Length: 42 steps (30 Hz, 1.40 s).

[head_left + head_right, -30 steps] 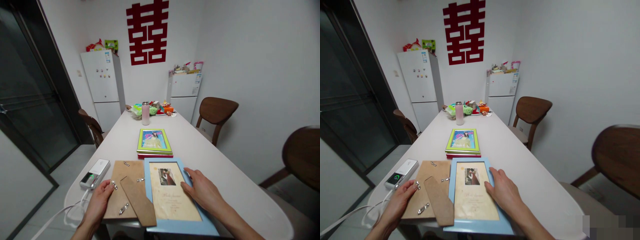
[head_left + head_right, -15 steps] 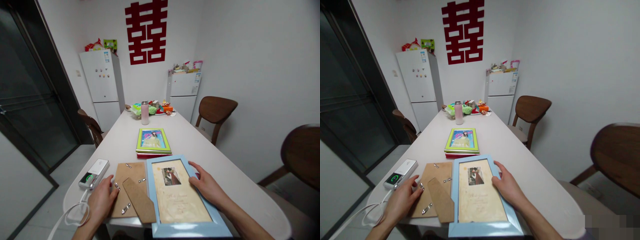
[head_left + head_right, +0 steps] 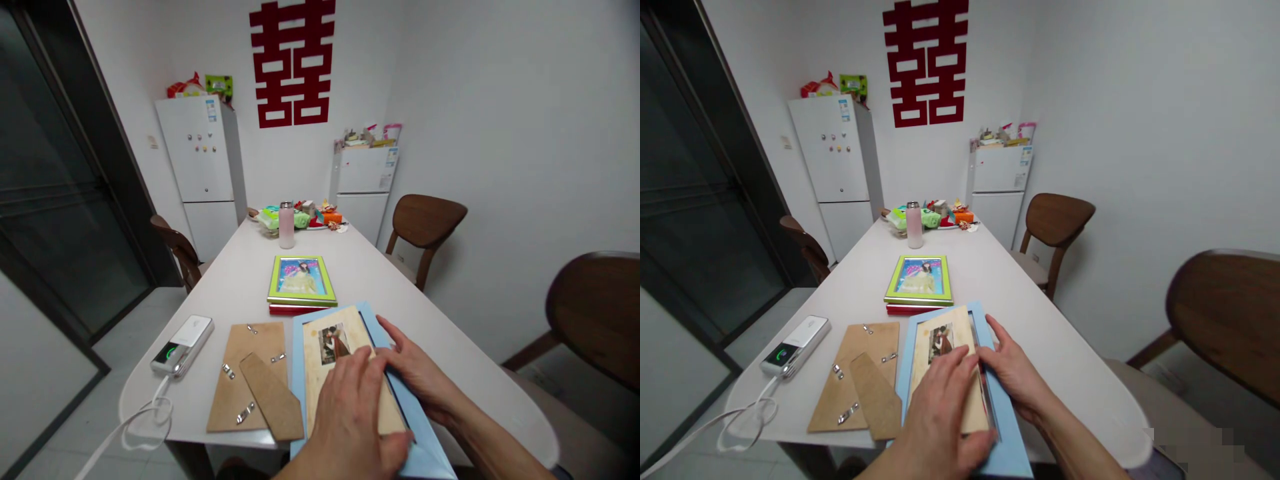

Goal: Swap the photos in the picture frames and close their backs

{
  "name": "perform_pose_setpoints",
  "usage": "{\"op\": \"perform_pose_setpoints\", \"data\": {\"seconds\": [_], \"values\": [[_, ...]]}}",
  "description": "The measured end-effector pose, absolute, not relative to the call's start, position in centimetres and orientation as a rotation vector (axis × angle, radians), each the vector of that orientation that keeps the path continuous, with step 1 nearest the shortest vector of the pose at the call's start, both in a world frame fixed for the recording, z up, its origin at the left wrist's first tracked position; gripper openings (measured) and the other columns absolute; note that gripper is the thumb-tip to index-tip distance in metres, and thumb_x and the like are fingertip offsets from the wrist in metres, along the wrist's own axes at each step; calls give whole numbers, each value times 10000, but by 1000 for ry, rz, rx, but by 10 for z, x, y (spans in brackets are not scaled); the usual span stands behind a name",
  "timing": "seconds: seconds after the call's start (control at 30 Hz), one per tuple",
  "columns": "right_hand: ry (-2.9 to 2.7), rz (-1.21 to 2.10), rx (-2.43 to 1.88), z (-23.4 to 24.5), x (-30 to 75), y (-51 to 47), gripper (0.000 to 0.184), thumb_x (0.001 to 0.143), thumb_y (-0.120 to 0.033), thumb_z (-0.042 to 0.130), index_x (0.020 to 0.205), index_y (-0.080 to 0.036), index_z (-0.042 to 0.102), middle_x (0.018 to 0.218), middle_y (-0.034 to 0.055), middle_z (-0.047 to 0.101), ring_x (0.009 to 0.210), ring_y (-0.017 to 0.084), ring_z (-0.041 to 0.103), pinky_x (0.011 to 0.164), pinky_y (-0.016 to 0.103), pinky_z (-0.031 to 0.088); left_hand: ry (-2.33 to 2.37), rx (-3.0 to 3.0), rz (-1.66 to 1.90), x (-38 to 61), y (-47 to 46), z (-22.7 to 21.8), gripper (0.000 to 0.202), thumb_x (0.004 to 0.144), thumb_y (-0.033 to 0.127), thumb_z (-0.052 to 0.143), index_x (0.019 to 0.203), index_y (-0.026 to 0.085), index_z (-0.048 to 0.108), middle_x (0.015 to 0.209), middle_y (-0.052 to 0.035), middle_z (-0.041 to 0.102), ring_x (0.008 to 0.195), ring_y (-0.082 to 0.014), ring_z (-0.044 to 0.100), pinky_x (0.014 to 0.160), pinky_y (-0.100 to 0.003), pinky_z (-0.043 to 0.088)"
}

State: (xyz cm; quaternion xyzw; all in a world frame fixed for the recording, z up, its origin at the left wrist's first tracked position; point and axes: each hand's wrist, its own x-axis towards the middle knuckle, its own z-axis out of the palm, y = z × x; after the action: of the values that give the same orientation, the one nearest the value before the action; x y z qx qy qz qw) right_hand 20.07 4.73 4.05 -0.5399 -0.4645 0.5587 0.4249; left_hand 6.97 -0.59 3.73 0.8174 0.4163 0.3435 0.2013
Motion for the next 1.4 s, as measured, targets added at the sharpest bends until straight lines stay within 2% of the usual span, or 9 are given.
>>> {"op": "perform_pose_setpoints", "data": {"seconds": [0.1, 0.23, 0.33, 0.5, 0.83, 0.97, 1.17, 1.27, 1.4], "values": [[-1288, 1282, -1416, 26, 210, 57, 687, 666, -257, 476, 1284, -145, 198, 619, -14, 577, 485, 127, 533, 483, 244, 420, 1162, 2293, 1152, 52, -6, 40, 552, 636, 90, 469, 1175, 156, 367, 1064, -97, 515, 970, -220, 471, 847, -359, 401], [-1600, 841, -1704, 6, 222, 68, 575, 661, -267, 453, 1201, -82, 378, 643, 16, 570, 566, 153, 543, 527, 252, 400, 1468, 2044, 1356, 7, -9, 46, 389, 716, 134, 431, 1103, 174, 420, 906, -66, 552, 779, -175, 537, 679, -284, 456], [-1781, 563, -1853, -1, 226, 71, 492, 669, -281, 433, 1121, -92, 481, 693, 38, 588, 608, 167, 551, 571, 262, 393, 1629, 1901, 1354, -26, -12, 40, 277, 740, 200, 456, 1014, 181, 490, 948, -66, 562, 862, -202, 534, 738, -304, 437], [-1925, 367, -1924, -6, 225, 71, 470, 698, -289, 397, 1115, -92, 489, 796, 72, 608, 700, 182, 563, 651, 270, 399, 1723, 1811, 1171, -53, -17, 12, 236, 730, 263, 482, 940, 187, 557, 935, -62, 603, 859, -226, 557, 746, -322, 439], [-2018, 127, -1779, -2, 217, 67, 412, 718, -296, 407, 1065, -102, 515, 955, 117, 548, 844, 215, 522, 753, 338, 392, 1960, 2101, 756, -57, -21, 3, 243, 782, 315, 411, 983, 218, 506, 913, -52, 610, 828, -205, 572, 699, -303, 445], [-1876, 573, -1572, 4, 193, 60, 430, 722, -307, 407, 1092, -103, 484, 899, 79, 581, 692, 154, 553, 671, 298, 432, 1970, 2219, 772, -55, -18, 6, 242, 773, 310, 421, 969, 196, 505, 850, -69, 587, 807, -223, 550, 698, -343, 445], [-1434, 1476, -1387, -7, 157, 61, 665, 678, -261, 459, 1261, -49, 219, 513, -30, 556, 397, 102, 494, 379, 203, 383, 1720, 2335, 813, -37, -20, 3, 363, 711, 254, 489, 1063, 164, 487, 1094, -122, 519, 1024, -264, 459, 864, -429, 381], [-1353, 1658, -1247, -8, 148, 62, 589, 660, -227, 464, 1214, -80, 327, 459, -44, 537, 358, 88, 476, 360, 185, 373, 1577, 2381, 737, -27, -24, 3, 487, 672, 218, 500, 1150, 149, 436, 1211, -136, 439, 1116, -276, 384, 919, -451, 331], [-1273, 1637, -1160, 11, 142, 59, 479, 652, -207, 478, 1121, -118, 444, 438, -69, 484, 385, 81, 472, 371, 177, 377, 1498, 2416, 664, -16, -24, 4, 613, 628, 152, 480, 1228, 126, 355, 1307, -140, 321, 1195, -295, 268, 960, -488, 253]]}}
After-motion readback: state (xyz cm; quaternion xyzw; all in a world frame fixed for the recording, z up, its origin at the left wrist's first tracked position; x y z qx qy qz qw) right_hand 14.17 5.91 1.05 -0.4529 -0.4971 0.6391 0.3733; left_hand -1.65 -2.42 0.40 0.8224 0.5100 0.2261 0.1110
